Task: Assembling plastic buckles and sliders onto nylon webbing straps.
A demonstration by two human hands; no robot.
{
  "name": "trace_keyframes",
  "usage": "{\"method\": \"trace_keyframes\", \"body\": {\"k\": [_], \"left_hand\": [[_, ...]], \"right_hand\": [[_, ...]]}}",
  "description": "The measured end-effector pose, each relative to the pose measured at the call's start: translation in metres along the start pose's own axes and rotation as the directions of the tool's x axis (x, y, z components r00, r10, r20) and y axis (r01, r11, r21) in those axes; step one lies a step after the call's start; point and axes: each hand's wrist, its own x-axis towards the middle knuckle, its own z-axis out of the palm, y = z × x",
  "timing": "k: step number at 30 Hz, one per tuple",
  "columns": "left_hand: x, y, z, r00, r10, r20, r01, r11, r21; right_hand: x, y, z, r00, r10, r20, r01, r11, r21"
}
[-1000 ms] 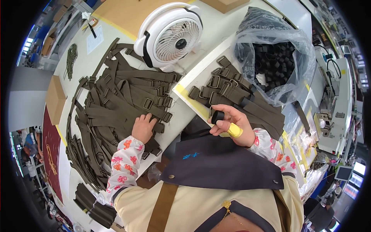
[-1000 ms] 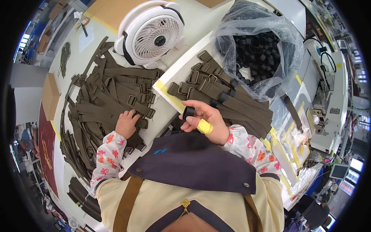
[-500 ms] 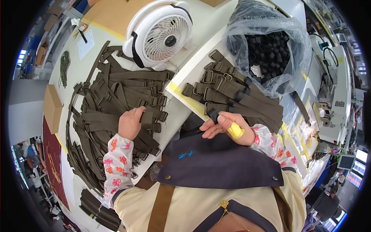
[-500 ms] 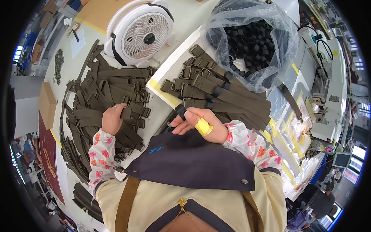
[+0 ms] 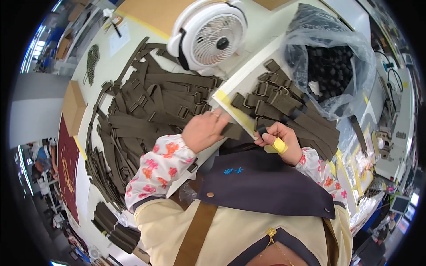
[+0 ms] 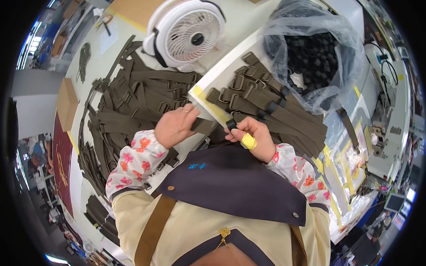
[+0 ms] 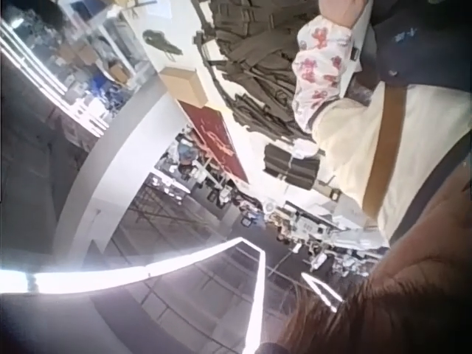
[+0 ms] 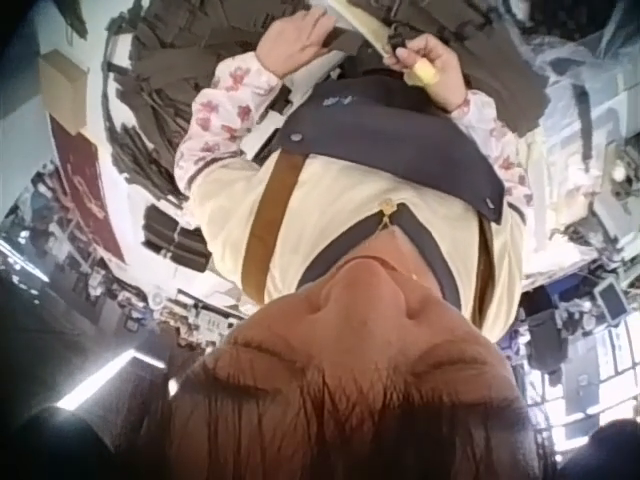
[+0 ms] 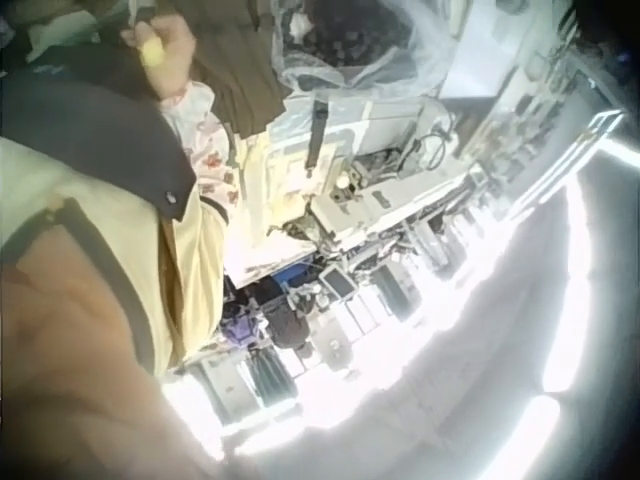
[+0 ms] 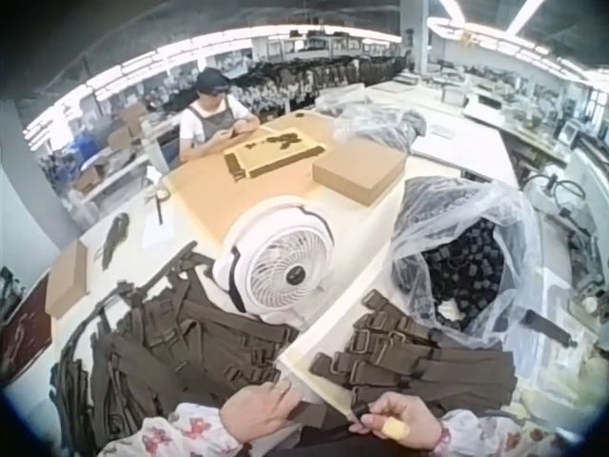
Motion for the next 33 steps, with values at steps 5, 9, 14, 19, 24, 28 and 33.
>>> {"method": "trace_keyframes", "body": {"k": [5, 9, 14, 19, 24, 28, 33], "left_hand": [[0.019, 0.024, 0.047, 0.966, -0.019, -0.259, 0.028, 0.999, 0.032], [0.017, 0.032, 0.053, 0.958, -0.081, -0.274, 0.072, 0.996, -0.044], [0.012, 0.019, 0.039, 0.92, 0.018, -0.391, -0.063, 0.993, -0.103], [0.001, 0.023, 0.039, 0.895, -0.344, -0.283, 0.101, 0.775, -0.623], [0.01, 0.026, 0.022, 0.892, -0.243, -0.38, 0.041, 0.883, -0.469], [0.016, 0.029, 0.017, 0.982, 0.028, -0.185, -0.064, 0.98, -0.189], [0.019, 0.026, 0.008, 0.984, 0.111, -0.141, -0.123, 0.989, -0.079]], "right_hand": [[0.018, 0.024, 0.0, 0.994, -0.11, -0.027, 0.111, 0.994, 0.011], [0.022, 0.026, 0.0, 0.999, 0.033, -0.024, -0.031, 0.996, 0.082], [0.024, 0.032, -0.001, 0.998, -0.013, -0.057, 0.018, 0.996, 0.093], [0.02, 0.02, 0.002, 1.0, 0.003, -0.022, -0.003, 1.0, 0.014], [0.011, 0.005, 0.008, 1.0, 0.006, 0.017, -0.006, 0.999, 0.04], [0.007, 0.002, 0.012, 0.998, 0.022, 0.065, -0.027, 0.996, 0.079], [0.004, 0.001, 0.011, 0.993, 0.071, 0.097, -0.078, 0.994, 0.072]]}}
